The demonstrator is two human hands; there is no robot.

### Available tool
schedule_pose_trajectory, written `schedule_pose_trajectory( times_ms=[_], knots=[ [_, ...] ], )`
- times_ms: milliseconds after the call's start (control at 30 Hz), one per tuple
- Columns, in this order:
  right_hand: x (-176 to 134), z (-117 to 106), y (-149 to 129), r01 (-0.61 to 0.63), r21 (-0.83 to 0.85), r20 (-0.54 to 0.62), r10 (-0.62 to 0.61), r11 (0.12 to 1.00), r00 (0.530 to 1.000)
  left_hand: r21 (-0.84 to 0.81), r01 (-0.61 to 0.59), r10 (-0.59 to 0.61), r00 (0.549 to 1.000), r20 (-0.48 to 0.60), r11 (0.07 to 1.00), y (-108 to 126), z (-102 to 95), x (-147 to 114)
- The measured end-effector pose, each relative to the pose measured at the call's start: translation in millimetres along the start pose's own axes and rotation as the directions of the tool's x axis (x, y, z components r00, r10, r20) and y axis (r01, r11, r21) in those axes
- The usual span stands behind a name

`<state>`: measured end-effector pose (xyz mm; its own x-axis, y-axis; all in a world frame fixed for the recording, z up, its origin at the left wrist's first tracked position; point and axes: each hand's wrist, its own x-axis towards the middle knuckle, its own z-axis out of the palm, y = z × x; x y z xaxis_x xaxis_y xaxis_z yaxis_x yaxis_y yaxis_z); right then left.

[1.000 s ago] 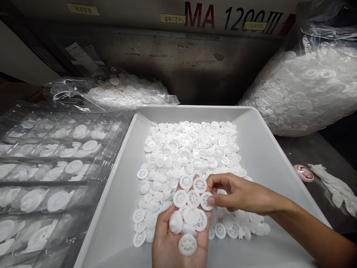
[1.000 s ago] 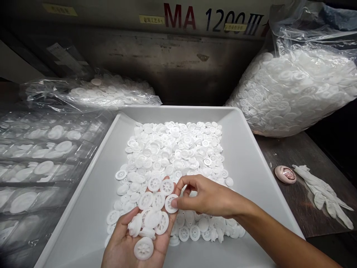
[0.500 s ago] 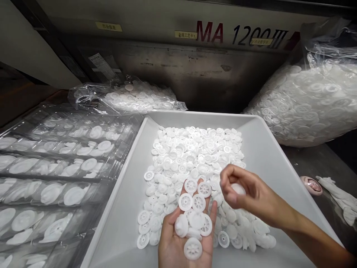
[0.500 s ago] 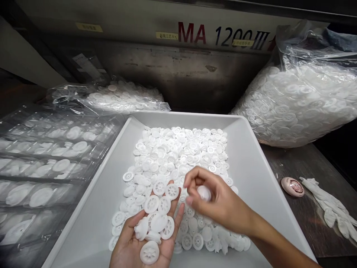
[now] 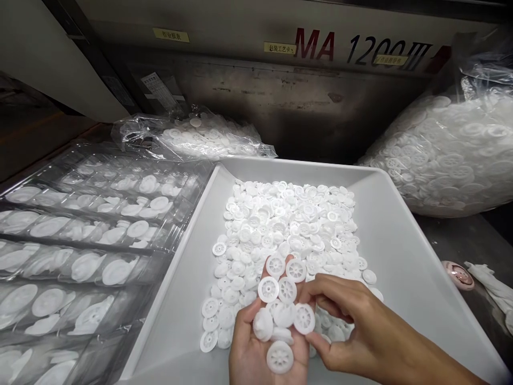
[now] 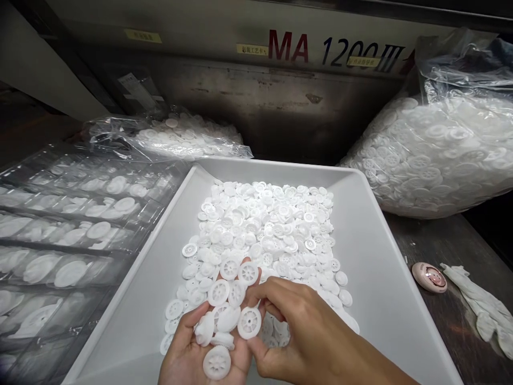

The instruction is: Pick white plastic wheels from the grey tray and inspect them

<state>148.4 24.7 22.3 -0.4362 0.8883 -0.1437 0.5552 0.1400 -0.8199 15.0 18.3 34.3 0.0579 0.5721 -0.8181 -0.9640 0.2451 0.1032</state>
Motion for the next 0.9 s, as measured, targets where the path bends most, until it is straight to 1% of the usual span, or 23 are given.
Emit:
schedule_pose_trajectory(
  times_ms=[100,167,200,300,367,433,500,600,667,767,833,900],
  knots=[
    [-1,-3,2,-0.024,-0.031,-0.027,0.023,0.999,0.999,-0.025,0.043,-0.042,0.999,0.034,0.999,1,-0.9,2],
    [-1,-5,3,-0.039,-0.048,-0.035,0.037,0.998,0.999,-0.061,0.070,-0.068,0.997,0.034,0.996,2,-1.9,2],
    [-1,-6,3,-0.041,-0.054,-0.039,0.039,0.998,0.998,-0.046,0.063,-0.061,0.998,0.030,0.997,2,-2.9,2],
    [-1,-7,4,-0.033,-0.066,-0.055,0.029,0.997,0.998,0.106,0.032,-0.033,0.999,0.009,0.994,5,-8.7,5],
    [-1,-8,4,-0.030,-0.065,-0.056,0.026,0.997,0.998,0.208,0.002,0.005,0.999,-0.032,0.978,8,-13.8,8],
    [-2,-10,3,-0.037,-0.066,-0.049,0.033,0.997,0.998,0.268,-0.025,0.045,0.996,-0.070,0.963,9,-18.1,11],
    [-2,-11,2,-0.049,-0.060,-0.036,0.047,0.997,0.998,0.294,-0.041,0.067,0.995,-0.079,0.955,10,-21.4,13],
    [-1,-12,2,-0.070,-0.045,-0.026,0.069,0.997,0.997,0.287,-0.058,0.068,0.997,-0.023,0.956,11,-27.2,16],
    [-1,-13,2,-0.078,-0.039,-0.024,0.077,0.996,0.997,0.350,-0.058,0.066,0.998,-0.010,0.935,12,-33.4,18],
    [-1,-14,2,-0.095,-0.036,-0.025,0.094,0.995,0.995,0.489,-0.073,0.094,0.995,-0.018,0.869,11,-43.3,21],
    [-1,-14,2,-0.111,-0.021,-0.015,0.110,0.994,0.994,0.526,-0.114,0.124,0.992,0.017,0.843,9,-47.1,23],
    [-1,-15,1,-0.120,0.011,0.002,0.120,0.993,0.993,0.530,-0.128,0.114,0.992,0.060,0.838,6,-47.6,24]
  ],
)
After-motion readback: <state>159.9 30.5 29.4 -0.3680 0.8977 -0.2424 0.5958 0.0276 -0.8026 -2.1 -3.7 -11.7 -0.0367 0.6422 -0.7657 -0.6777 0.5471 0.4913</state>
